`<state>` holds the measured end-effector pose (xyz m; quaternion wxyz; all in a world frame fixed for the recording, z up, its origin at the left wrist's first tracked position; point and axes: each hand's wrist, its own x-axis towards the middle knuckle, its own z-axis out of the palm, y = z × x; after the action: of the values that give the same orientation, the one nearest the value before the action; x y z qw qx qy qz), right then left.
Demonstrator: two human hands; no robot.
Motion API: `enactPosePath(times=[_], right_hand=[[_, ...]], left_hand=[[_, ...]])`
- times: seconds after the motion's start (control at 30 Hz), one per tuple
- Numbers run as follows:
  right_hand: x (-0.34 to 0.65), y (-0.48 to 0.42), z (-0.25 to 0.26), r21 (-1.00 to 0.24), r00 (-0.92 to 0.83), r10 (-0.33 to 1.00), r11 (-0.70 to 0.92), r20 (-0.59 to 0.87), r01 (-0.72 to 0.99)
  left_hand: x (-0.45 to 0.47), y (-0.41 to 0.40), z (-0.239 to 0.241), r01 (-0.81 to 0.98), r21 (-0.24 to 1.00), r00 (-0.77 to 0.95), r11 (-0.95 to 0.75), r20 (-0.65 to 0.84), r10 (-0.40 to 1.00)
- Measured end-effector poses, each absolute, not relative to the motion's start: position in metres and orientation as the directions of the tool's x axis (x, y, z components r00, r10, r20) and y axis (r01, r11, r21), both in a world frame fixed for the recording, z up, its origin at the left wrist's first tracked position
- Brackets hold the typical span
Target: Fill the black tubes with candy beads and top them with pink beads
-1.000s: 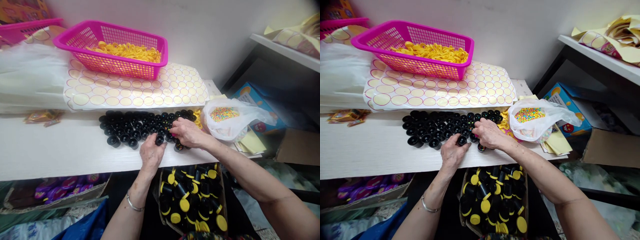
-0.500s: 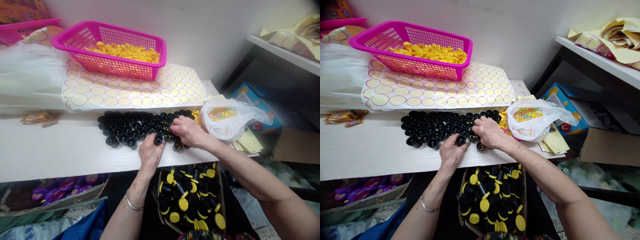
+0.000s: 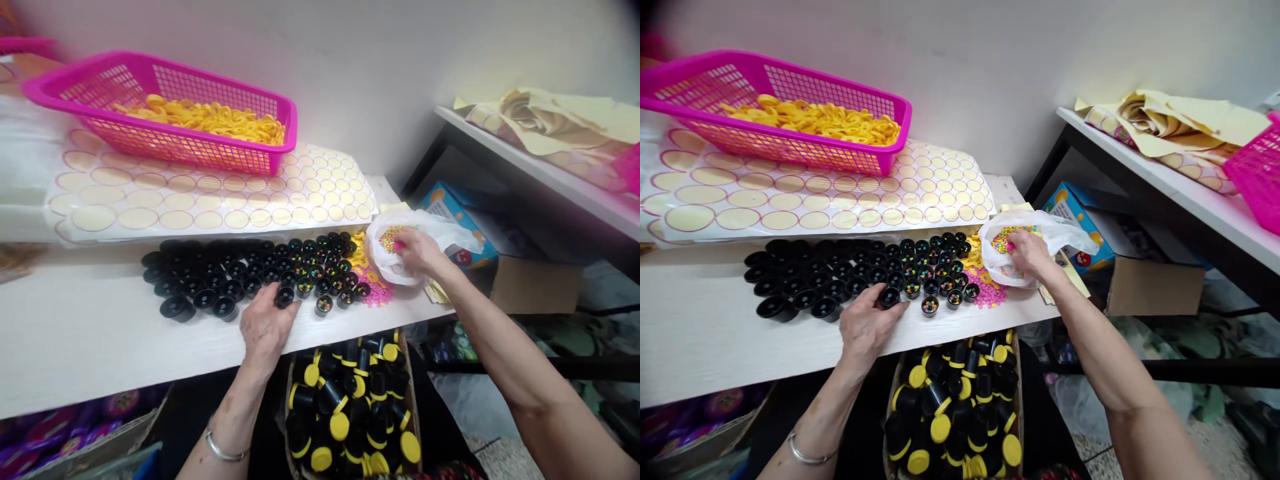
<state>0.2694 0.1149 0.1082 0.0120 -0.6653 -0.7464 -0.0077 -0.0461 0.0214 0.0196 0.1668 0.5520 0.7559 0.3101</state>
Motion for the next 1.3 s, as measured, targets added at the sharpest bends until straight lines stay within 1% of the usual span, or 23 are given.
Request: enactPosePath(times=[0.03,0.07,0.1,0.13,0.17,0.2,0.27,0.33,0.37,0.43,0.5,0.57,0.63,0.7,0.77,0.83,0.9,0.97,1.07,1.13,1.2,1.3], right_hand=[[0.264,0.117,0.107,0.052,-0.114,0.993,0.114,-0.012,0.992],[0.258,0.119,0.107,0.080,-0.124,0.992,0.127,-0.039,0.989],[0.253,0.121,0.106,0.077,-0.149,0.987,0.153,-0.056,0.985],[0.250,0.122,0.105,0.040,-0.189,0.980,0.192,-0.061,0.981],[0.249,0.124,0.104,-0.033,-0.234,0.971,0.233,-0.055,0.972],[0.250,0.126,0.102,-0.136,-0.267,0.963,0.260,-0.038,0.956],[0.257,0.129,0.097,-0.400,-0.249,0.968,0.232,0.009,0.887],[0.267,0.128,0.093,-0.663,-0.161,0.987,0.138,0.027,0.736],[0.271,0.127,0.092,-0.760,-0.117,0.993,0.097,0.028,0.643],[0.274,0.121,0.093,-0.880,-0.063,0.997,0.068,0.044,0.470],[0.267,0.113,0.101,-0.928,-0.031,0.995,0.095,0.090,0.360],[0.250,0.103,0.112,-0.946,-0.033,0.988,0.154,0.150,0.287],[0.225,0.093,0.122,-0.949,-0.084,0.978,0.208,0.193,0.238],[0.196,0.084,0.129,-0.947,-0.195,0.963,0.230,0.188,0.224],[0.166,0.078,0.128,-0.926,-0.356,0.922,0.261,0.155,0.273],[0.139,0.073,0.121,-0.848,-0.519,0.843,0.374,0.143,0.375],[0.118,0.069,0.113,-0.686,-0.658,0.741,0.549,0.135,0.478],[0.102,0.067,0.107,-0.464,-0.749,0.655,0.696,0.097,0.548],[0.087,0.063,0.104,-0.147,-0.795,0.607,0.786,-0.005,0.601],[0.080,0.061,0.103,-0.003,-0.800,0.598,0.801,-0.049,0.598],[0.072,0.058,0.103,0.079,-0.814,0.578,0.816,-0.064,0.573],[0.063,0.055,0.107,0.124,-0.848,0.526,0.847,-0.063,0.517]], left_hand=[[-0.046,0.021,0.020,0.731,0.653,-0.335,0.201,0.086,0.938],[-0.045,0.021,0.021,0.731,0.652,-0.334,0.202,0.083,0.939],[-0.045,0.021,0.021,0.731,0.652,-0.332,0.202,0.081,0.940],[-0.045,0.020,0.021,0.732,0.651,-0.330,0.201,0.081,0.941],[-0.045,0.020,0.021,0.734,0.649,-0.329,0.200,0.082,0.941],[-0.045,0.020,0.021,0.736,0.647,-0.329,0.199,0.085,0.941],[-0.046,0.020,0.020,0.737,0.647,-0.330,0.193,0.096,0.939],[-0.047,0.020,0.018,0.735,0.657,-0.324,0.170,0.119,0.939],[-0.048,0.020,0.018,0.732,0.663,-0.320,0.158,0.129,0.939],[-0.049,0.020,0.017,0.724,0.674,-0.321,0.148,0.139,0.937],[-0.049,0.020,0.016,0.717,0.682,-0.324,0.146,0.139,0.936],[-0.049,0.018,0.016,0.702,0.700,-0.310,0.130,0.136,0.941],[-0.050,0.016,0.016,0.676,0.731,-0.283,0.099,0.133,0.950],[-0.050,0.014,0.016,0.644,0.762,-0.261,0.067,0.136,0.956],[-0.050,0.013,0.016,0.621,0.782,-0.252,0.049,0.141,0.957],[-0.050,0.012,0.017,0.614,0.788,-0.248,0.042,0.143,0.958],[-0.049,0.012,0.019,0.618,0.785,-0.240,0.032,0.149,0.959],[-0.049,0.012,0.019,0.625,0.781,-0.225,0.019,0.156,0.962],[-0.050,0.011,0.019,0.648,0.761,-0.221,0.025,0.157,0.963],[-0.049,0.011,0.019,0.668,0.743,-0.228,0.041,0.152,0.962],[-0.049,0.012,0.020,0.677,0.734,-0.230,0.055,0.140,0.963],[-0.049,0.013,0.023,0.663,0.747,-0.221,0.054,0.125,0.967]])
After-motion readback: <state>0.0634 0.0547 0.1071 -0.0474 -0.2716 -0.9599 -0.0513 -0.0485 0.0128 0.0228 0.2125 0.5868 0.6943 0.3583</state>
